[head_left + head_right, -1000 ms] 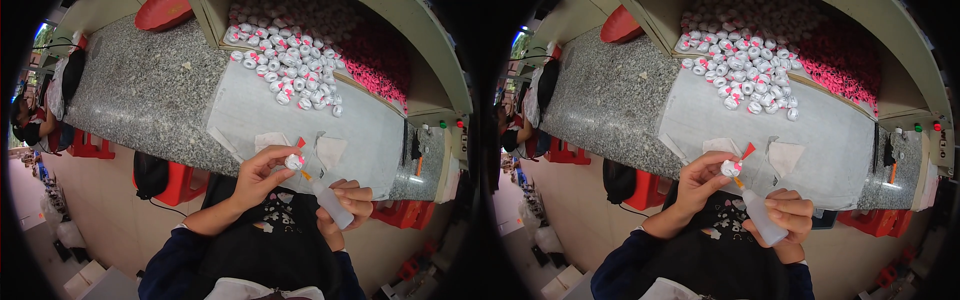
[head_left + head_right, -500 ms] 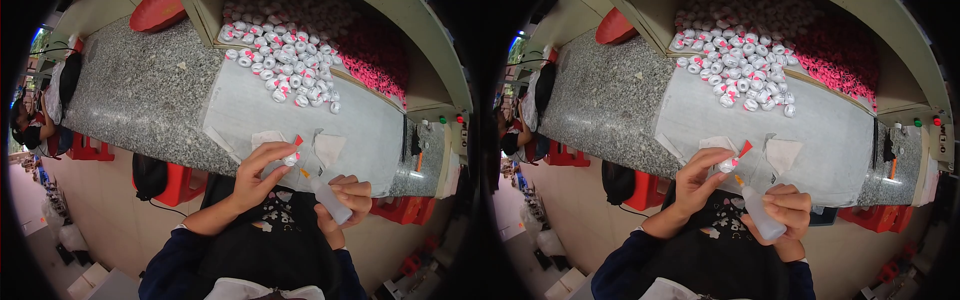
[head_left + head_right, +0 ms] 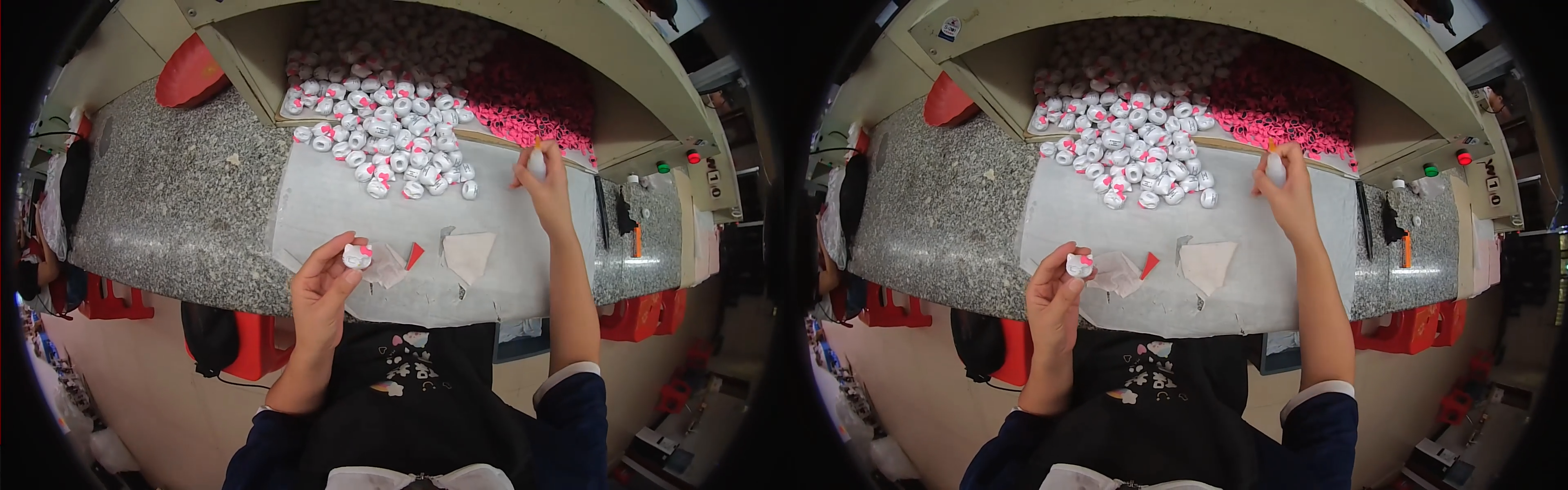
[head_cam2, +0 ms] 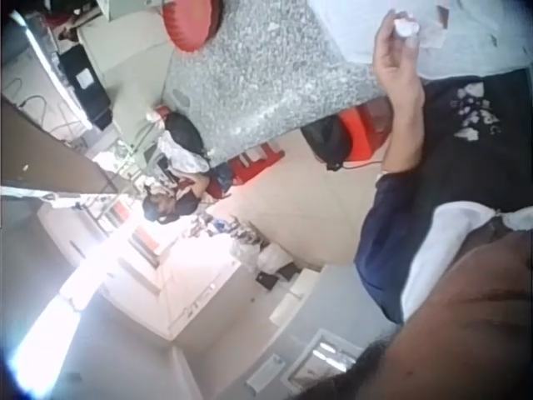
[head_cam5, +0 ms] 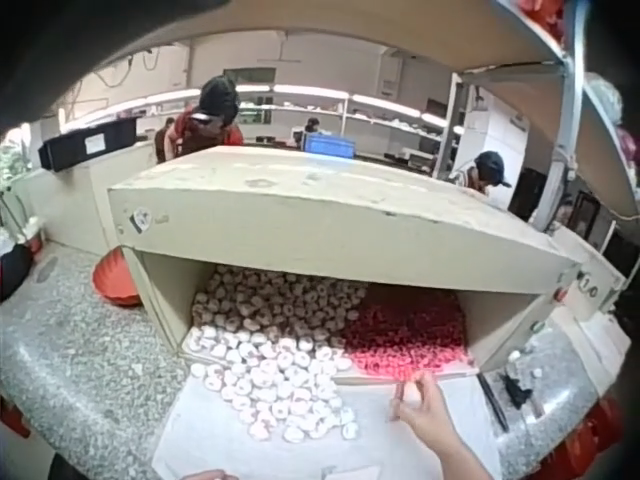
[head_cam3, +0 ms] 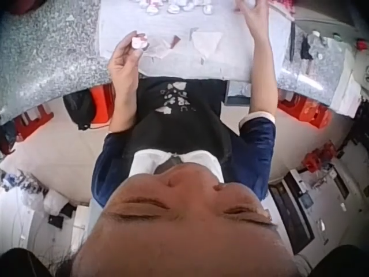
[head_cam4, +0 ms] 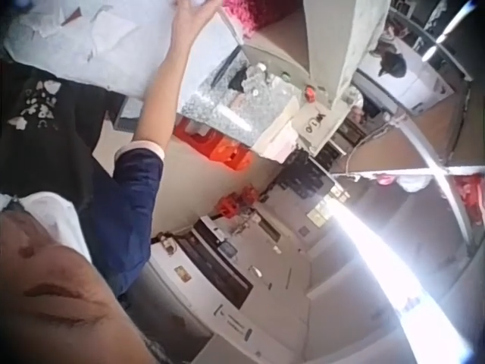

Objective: Assembling small toy components by applying glue to plastic heads and attaching red bows.

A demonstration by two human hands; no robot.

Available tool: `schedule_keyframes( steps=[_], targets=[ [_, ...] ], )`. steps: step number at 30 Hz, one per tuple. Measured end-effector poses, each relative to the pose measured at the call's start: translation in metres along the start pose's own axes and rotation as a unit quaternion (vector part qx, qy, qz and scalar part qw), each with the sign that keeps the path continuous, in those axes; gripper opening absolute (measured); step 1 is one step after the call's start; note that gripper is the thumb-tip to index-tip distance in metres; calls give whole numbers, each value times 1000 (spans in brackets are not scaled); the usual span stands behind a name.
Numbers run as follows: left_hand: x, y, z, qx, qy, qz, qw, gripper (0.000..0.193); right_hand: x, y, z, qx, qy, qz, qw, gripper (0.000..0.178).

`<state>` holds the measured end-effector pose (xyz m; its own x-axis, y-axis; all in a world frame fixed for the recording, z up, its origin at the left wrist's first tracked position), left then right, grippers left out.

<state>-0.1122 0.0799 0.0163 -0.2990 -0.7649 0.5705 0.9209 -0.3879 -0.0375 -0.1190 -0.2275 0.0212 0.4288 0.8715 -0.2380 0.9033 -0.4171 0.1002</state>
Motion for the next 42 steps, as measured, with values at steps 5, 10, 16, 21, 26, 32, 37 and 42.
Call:
schedule_keyframes(
  steps=[5,10,16,21,26,32,37,42],
  targets=[
    [5,-1,1,-3,12,-9,1000,38,12,43,-12,-187,-385,69,901,19],
    [3,-1,2,-10,46,-2,999,39,7,60,-8,-188,-474,20,860,17],
    [6,-3,2,-17,34,-14,999,38,2,58,-6,-158,-225,47,960,9],
    [11,-3,-2,-42,-15,-34,998,36,39,-8,-35,-34,49,30,998,8],
    [15,-2,-10,-37,-10,-59,998,36,83,-82,-43,72,210,-46,974,13],
    [12,-4,-13,18,67,-56,996,34,107,-118,-39,103,345,-45,932,10],
    [11,-8,-14,105,155,-55,981,32,110,-129,-44,116,317,-59,939,14],
    [14,-9,-7,159,295,-95,937,32,117,-124,-45,140,364,-67,918,14]
  ],
)
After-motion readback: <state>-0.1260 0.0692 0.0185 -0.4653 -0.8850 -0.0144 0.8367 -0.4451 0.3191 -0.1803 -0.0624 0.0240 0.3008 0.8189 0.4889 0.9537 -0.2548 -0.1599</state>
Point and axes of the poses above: each hand's wrist, its own y-axis towards the middle knuckle, its own x-axis out of the palm, z = x × y, the point moved 2 cm from there along y, towards the middle knuckle, and after that the axes turned 1 degree about -y, right-handed, at the moved point
